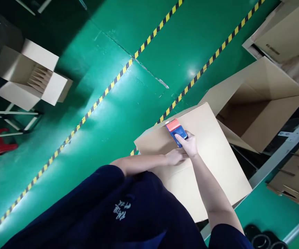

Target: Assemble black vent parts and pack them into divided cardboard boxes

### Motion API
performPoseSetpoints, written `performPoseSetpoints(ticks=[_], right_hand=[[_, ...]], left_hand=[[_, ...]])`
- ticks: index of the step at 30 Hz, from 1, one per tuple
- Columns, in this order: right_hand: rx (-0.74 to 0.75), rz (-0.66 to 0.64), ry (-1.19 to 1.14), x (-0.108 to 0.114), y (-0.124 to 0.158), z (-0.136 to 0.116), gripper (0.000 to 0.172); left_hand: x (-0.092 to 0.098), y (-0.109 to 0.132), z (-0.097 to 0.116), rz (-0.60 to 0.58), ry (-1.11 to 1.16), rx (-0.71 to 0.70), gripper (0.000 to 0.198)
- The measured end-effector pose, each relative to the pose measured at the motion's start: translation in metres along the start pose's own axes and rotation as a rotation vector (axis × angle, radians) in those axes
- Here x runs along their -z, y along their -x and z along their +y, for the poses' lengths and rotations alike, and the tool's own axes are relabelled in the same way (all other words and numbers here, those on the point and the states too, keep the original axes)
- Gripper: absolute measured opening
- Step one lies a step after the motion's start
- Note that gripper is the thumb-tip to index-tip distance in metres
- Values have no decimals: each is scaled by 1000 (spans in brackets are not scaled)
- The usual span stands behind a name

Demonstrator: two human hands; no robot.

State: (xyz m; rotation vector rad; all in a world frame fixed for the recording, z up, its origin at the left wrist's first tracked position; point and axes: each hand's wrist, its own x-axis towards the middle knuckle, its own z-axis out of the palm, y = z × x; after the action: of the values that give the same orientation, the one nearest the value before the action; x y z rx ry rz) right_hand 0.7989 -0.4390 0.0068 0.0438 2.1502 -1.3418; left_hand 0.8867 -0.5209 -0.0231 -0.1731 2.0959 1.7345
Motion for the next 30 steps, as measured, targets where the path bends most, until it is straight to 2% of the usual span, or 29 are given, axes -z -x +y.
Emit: performPoseSetpoints(ticks=[1, 3, 5, 6, 7, 8, 10, 12, 14, 16, 18, 20, 23, 24, 26, 28, 30], right_hand=[[8, 5, -5, 0, 0, -1, 54], [24, 25, 12, -2, -2, -3, 54], [14, 33, 34, -3, -3, -5, 55], [7, 33, 42, -3, -3, -5, 56], [3, 32, 52, -2, -3, -6, 57], [7, 34, 64, -2, -2, -6, 58], [20, 43, 92, -2, -2, -9, 59], [12, 39, 113, -3, -3, -12, 59], [-29, 16, 122, -6, -3, -17, 61], [-83, 8, 150, -6, 0, -23, 63], [-132, 6, 236, -1, 9, -26, 62], [-176, 2, 329, 9, 24, -26, 60], [-246, 8, 366, 23, 40, -19, 61], [-267, 12, 356, 25, 42, -17, 61], [-307, 0, 335, 26, 40, -13, 62], [-335, -14, 326, 23, 34, -12, 63], [-346, -14, 345, 21, 30, -12, 63]], left_hand=[[16, 11, -8, -5, 42, -20, 24], [55, 20, -20, 120, 186, 35, 20], [97, 11, -24, 313, 485, 168, 20], [116, 0, -23, 361, 657, 235, 22], [131, -13, -20, 359, 803, 297, 26], [143, -26, -15, 309, 899, 350, 29], [154, -49, -5, 183, 970, 458, 29], [153, -64, 4, 144, 955, 547, 24], [150, -72, 8, 200, 901, 570, 19], [153, -78, 9, 287, 833, 542, 18], [171, -87, 4, 415, 736, 480, 19], [198, -99, -4, 550, 616, 409, 18], [232, -122, -26, 633, 426, 333, 15], [237, -129, -35, 623, 365, 347, 14], [230, -140, -53, 584, 242, 442, 11], [205, -145, -71, 520, 153, 558, 7], [174, -146, -85, 438, 115, 613, 5]])
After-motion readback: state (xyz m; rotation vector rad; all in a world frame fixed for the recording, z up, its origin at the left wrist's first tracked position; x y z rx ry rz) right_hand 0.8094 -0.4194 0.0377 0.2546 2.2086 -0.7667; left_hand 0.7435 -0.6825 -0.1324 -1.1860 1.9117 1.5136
